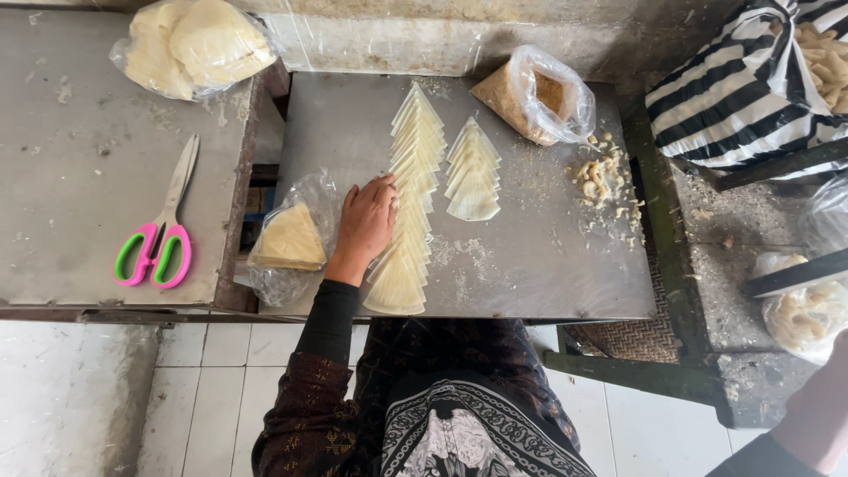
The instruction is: The person prepares pastries by selecting thin sheets of dough from a stack, placing a small amount of filling using a spoon, and then folding and rolling the dough by hand into a cylindrical shape.
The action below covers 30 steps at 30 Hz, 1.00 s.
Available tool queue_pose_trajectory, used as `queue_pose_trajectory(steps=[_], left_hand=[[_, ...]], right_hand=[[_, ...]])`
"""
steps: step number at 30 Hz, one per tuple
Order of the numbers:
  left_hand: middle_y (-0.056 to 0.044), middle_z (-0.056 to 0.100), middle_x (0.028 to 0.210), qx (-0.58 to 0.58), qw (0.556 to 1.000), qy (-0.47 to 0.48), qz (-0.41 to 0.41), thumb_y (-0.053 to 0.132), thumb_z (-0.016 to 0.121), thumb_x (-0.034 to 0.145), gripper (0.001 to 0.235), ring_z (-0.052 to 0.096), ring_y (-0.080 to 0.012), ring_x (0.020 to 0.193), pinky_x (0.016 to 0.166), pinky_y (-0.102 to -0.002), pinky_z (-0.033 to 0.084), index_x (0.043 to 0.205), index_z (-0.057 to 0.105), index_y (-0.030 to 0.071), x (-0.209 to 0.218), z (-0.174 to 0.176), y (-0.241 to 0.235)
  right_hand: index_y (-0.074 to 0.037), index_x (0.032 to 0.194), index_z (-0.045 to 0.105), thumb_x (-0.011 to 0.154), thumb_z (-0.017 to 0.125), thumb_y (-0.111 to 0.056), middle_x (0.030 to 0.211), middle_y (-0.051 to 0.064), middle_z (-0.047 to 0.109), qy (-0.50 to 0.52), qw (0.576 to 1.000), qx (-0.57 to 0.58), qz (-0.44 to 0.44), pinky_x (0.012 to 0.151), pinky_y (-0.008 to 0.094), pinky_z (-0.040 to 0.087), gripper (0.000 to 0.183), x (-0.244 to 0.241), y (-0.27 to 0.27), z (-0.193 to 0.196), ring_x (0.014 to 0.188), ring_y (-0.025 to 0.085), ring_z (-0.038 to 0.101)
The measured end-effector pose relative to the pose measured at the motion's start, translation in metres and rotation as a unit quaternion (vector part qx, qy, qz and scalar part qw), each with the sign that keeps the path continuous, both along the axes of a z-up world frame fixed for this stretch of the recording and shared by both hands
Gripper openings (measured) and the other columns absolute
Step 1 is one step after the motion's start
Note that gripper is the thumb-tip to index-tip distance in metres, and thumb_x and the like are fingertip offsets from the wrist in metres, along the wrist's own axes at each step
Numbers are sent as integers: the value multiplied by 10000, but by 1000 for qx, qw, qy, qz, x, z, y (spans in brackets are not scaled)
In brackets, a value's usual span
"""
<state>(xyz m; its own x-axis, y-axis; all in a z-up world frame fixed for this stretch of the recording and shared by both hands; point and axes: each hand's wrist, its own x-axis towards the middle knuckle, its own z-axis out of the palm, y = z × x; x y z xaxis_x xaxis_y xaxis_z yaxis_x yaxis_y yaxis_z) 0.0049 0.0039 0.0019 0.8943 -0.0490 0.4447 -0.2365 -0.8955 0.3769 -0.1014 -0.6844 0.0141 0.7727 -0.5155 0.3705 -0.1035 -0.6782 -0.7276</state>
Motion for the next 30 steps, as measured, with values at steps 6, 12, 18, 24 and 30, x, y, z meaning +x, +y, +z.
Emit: queue_pose_trajectory(steps=[6,12,18,24,30], left_hand=[[-95,694,1209,-20,998,64,-1,133,592,1040,110,656,-298,1149,1044,-452,482,1132,611,75,19,5,4],[-151,654,1250,4,998,-59,15,108,599,995,174,612,-344,1189,1087,-529,408,1161,629,63,53,-5,-1],[-129,617,1294,2,998,-47,41,146,565,976,238,536,-334,1277,1142,-577,325,1193,638,81,62,-14,6],[-111,571,1329,-12,999,-28,40,159,547,1017,264,522,-318,1296,1183,-575,303,1262,609,84,51,-9,5],[-98,566,1322,-18,998,-35,52,180,561,1016,286,526,-302,1287,1193,-573,301,1290,593,106,45,3,3]], right_hand=[[-20,1235,601,1200,435,-159,1212,114,630,-127,863,266,410,957,250,487,220,26,153,36,1049,146,604],[71,1391,557,1037,443,-28,1014,49,558,188,735,386,526,808,310,494,384,95,350,56,907,169,539],[-1,1485,487,1030,441,-65,808,5,508,324,656,450,512,486,279,402,461,138,438,72,575,99,412],[-40,1410,610,1046,431,-99,752,24,444,317,747,280,513,506,320,461,410,166,466,47,559,152,450],[-184,1338,724,971,542,-53,1111,104,479,86,820,-90,559,1002,377,433,430,188,485,11,1077,242,446]])
